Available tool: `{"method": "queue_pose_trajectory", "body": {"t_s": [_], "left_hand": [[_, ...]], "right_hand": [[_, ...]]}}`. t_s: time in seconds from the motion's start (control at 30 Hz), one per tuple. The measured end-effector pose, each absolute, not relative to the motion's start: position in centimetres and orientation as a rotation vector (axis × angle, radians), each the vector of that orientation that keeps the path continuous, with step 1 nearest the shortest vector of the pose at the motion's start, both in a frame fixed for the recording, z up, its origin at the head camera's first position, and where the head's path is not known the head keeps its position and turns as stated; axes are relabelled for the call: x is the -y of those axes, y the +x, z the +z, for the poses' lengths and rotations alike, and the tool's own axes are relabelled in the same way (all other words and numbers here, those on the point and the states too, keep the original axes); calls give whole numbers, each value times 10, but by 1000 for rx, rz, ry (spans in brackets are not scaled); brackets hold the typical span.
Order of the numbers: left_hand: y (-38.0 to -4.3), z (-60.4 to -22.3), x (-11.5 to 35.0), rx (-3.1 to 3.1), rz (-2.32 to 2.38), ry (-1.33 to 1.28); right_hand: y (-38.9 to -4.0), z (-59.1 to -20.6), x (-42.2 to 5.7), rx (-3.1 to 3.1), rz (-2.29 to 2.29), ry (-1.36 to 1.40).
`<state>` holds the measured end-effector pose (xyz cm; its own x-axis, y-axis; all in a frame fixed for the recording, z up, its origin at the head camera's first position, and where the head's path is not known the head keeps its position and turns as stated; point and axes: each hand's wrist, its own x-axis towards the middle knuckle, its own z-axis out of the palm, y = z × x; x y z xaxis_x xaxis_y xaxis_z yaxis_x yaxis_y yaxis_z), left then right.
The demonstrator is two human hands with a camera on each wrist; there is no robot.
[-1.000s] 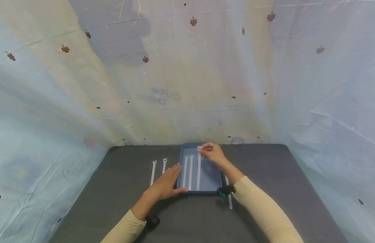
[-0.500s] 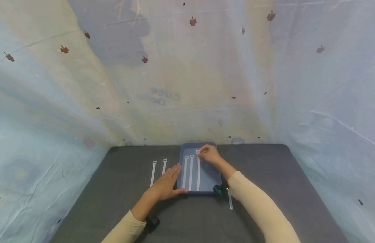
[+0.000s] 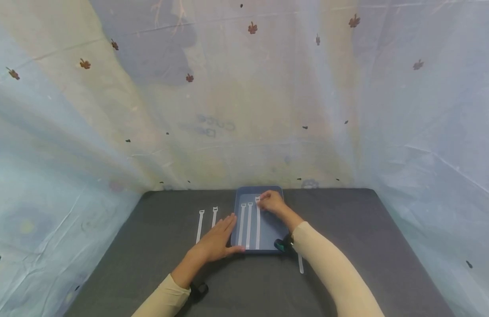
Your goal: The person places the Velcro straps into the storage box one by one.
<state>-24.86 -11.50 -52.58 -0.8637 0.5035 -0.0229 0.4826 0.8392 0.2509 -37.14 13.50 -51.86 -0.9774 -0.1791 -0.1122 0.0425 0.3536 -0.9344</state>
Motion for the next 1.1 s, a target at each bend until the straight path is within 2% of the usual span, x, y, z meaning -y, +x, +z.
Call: {"method": "queue_pose_trajectory", "body": {"t_s": [0.33, 1.1], "left_hand": [[-247, -525, 115, -2918, 377, 800], [-248, -528, 117, -2928, 380, 825]], "right_hand": [[-374, -523, -129, -2397, -1685, -51], [-371, -528, -126, -2480, -1589, -102]]}}
